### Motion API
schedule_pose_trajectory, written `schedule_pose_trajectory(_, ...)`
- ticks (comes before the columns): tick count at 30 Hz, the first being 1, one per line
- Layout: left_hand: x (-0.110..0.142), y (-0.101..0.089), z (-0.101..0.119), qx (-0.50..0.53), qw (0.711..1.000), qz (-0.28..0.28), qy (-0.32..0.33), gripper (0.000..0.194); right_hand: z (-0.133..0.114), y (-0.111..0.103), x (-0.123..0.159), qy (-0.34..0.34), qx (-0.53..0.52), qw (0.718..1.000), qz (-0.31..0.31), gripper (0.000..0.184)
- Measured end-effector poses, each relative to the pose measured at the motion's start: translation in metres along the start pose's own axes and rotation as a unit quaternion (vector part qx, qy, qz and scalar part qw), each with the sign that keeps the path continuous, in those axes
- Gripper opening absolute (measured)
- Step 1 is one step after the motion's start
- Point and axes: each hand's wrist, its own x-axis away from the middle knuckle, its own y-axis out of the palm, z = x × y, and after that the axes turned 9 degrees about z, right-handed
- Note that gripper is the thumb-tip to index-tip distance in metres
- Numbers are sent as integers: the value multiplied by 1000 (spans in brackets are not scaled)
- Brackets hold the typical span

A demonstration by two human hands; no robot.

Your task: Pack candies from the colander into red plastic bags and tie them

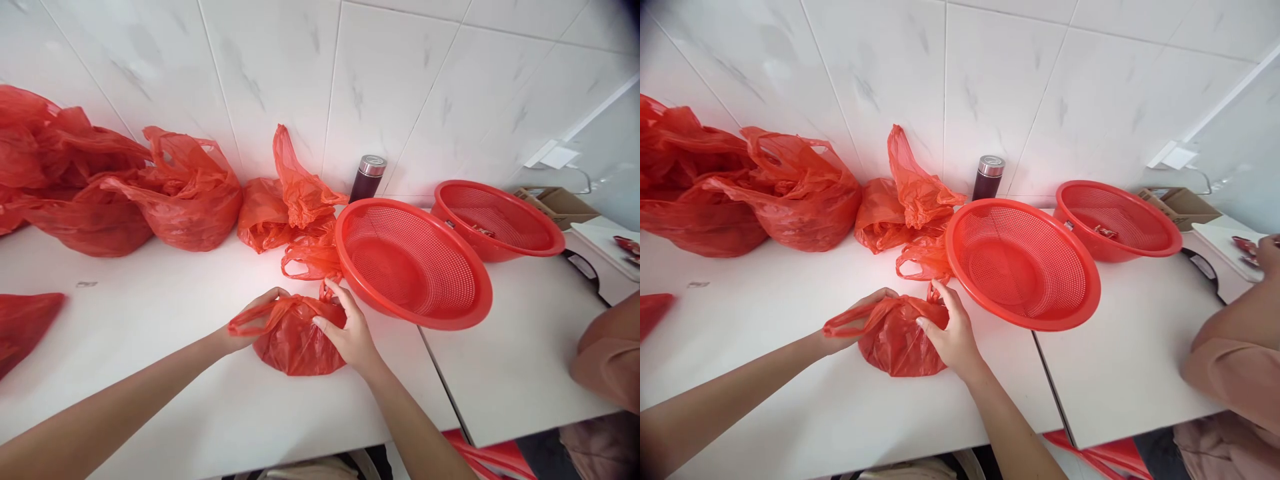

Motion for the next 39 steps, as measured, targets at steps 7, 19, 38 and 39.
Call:
schedule_pose_trajectory(7, 28, -5, -1, 32, 997, -70, 28, 71, -21, 3, 11, 33, -188, 982, 5, 40)
schedule_pose_trajectory(19, 55, -14, 19, -74, 990, -53, 112, 56, -49, 20, 17, 33, -347, 937, -8, 6)
schedule_pose_trajectory(38, 63, -44, 36, -10, 990, 80, -111, 51, -64, 4, 12, -60, -50, 996, -31, 55)
schedule_pose_trajectory(39, 62, -43, 37, -1, 989, 84, -121, 52, -59, 9, 15, -59, -4, 997, -57, 66)
